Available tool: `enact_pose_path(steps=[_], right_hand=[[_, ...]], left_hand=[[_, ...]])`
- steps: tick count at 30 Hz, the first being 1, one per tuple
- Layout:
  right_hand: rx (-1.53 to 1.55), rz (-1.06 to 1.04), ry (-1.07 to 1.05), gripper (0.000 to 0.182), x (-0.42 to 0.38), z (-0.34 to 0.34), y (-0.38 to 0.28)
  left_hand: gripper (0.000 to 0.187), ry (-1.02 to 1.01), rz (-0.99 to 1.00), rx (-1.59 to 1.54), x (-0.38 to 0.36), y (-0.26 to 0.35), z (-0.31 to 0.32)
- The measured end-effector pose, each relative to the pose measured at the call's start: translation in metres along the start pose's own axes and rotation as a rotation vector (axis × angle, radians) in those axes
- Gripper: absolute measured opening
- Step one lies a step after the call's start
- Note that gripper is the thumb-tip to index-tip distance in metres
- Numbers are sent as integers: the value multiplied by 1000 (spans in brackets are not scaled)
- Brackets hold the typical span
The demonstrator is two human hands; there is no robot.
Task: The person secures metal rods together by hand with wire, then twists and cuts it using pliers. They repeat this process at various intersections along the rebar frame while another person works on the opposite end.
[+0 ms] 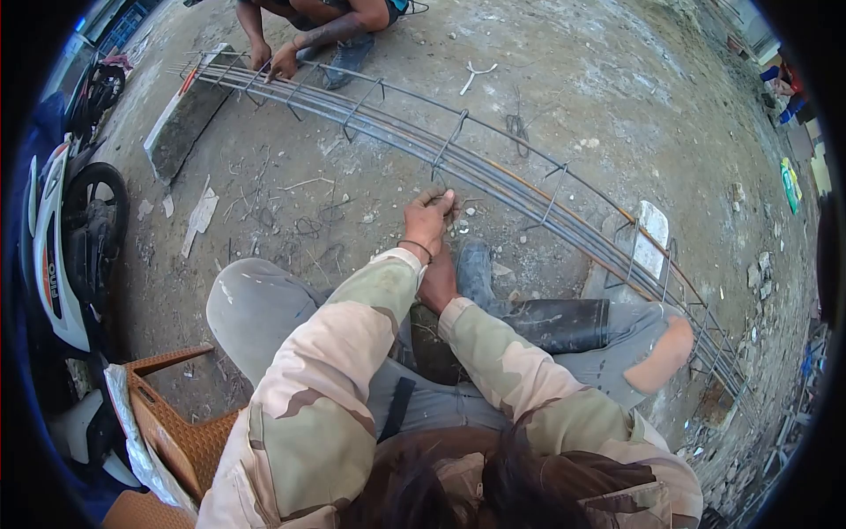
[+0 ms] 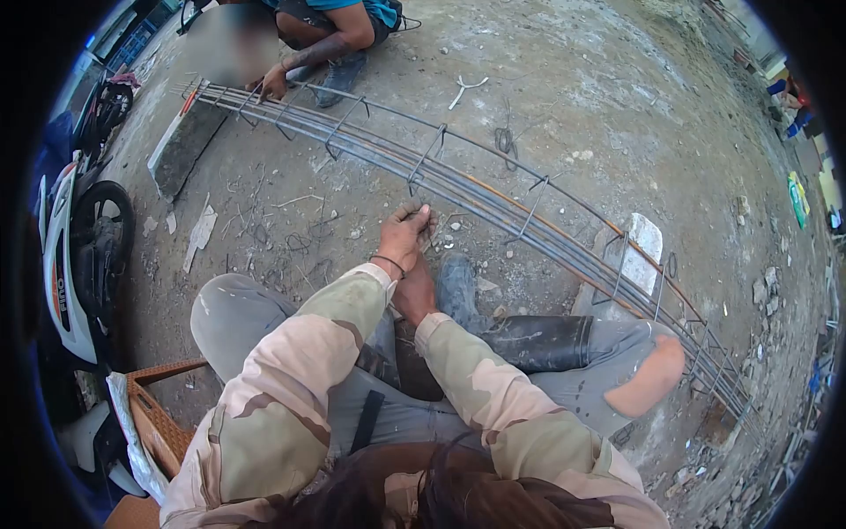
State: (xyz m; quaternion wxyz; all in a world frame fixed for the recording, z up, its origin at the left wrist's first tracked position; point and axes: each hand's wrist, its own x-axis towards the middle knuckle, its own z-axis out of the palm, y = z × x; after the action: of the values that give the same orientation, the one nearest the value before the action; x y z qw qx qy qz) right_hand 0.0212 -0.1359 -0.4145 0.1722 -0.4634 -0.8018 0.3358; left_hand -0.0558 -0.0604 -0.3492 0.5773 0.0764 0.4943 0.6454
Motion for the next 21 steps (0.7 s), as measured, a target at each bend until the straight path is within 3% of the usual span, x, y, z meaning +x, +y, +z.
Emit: enact_pose_path(steps=[2, 3, 5, 6, 8, 11, 12, 14, 15, 17, 21], right_hand=[[4, 36, -32, 30, -4, -13, 6], [-20, 81, -64, 30, -3, -27, 1], [-48, 124, -89, 30, 0, -32, -2], [-131, 79, -141, 31, -4, -26, -1], [-219, 33, -194, 31, -13, -15, -2], [-477, -94, -314, 28, -38, 1, -8], [-551, -99, -300, 27, -44, 4, -9], [-627, -99, -286, 26, -52, 10, -10], [-595, -56, -290, 26, -54, 12, -11], [-569, -12, -287, 26, -55, 10, -10], [-439, -18, -230, 37, -63, 12, 0]], left_hand=[[15, -193, -158, 219, 18, 23, -19], [15, -192, -169, 221, 26, 34, -22], [16, -318, -190, 642, 41, 53, -23], [16, -323, -195, 641, 44, 61, -22], [17, -485, -75, 1059, 50, 76, -19], [17, -530, 27, 1315, 61, 91, -25], [17, -532, 31, 1315, 64, 98, -26], [18, -469, 342, 1729, 68, 111, -29], [18, -473, 345, 1726, 67, 116, -30], [18, -358, 533, 1858, 64, 129, -27], [16, -287, 501, 2044, 36, 159, -2]])
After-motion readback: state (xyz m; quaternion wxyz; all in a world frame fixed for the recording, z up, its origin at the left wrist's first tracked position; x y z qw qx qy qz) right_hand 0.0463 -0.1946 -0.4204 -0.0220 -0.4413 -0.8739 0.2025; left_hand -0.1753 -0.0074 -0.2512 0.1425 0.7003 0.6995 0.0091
